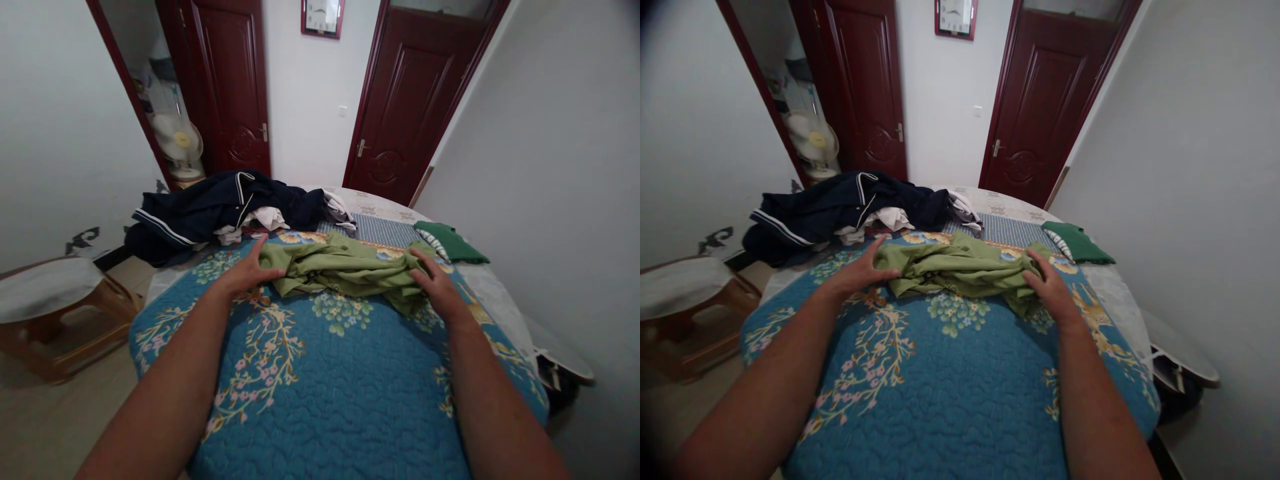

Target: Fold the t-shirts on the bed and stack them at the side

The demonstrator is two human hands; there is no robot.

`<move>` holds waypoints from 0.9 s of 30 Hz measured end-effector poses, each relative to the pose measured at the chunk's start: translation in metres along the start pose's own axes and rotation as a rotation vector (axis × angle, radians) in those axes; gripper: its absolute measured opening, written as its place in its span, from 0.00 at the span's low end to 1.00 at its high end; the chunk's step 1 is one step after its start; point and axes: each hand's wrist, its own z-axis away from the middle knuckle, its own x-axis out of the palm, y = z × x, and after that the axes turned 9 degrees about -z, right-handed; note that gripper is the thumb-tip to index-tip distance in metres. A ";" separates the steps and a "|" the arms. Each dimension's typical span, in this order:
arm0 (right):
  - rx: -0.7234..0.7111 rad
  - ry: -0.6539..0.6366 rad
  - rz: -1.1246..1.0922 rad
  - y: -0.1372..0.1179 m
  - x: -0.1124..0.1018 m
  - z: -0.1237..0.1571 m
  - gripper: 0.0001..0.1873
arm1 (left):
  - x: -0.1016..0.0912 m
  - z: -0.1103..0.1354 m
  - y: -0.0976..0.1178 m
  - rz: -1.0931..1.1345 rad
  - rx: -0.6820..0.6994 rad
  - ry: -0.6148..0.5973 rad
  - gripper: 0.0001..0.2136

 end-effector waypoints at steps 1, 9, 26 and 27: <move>-0.021 -0.086 0.140 0.001 0.008 0.005 0.41 | 0.002 0.002 0.001 -0.088 0.056 -0.038 0.61; -0.068 -0.056 0.472 0.018 0.039 0.005 0.32 | 0.027 -0.005 0.011 0.073 0.130 0.283 0.46; 0.090 0.197 0.347 0.000 0.022 0.001 0.23 | 0.038 -0.018 0.018 0.919 -0.070 0.108 0.46; 0.096 0.220 0.356 0.002 0.021 0.000 0.23 | 0.035 -0.017 0.021 0.921 -0.033 0.117 0.47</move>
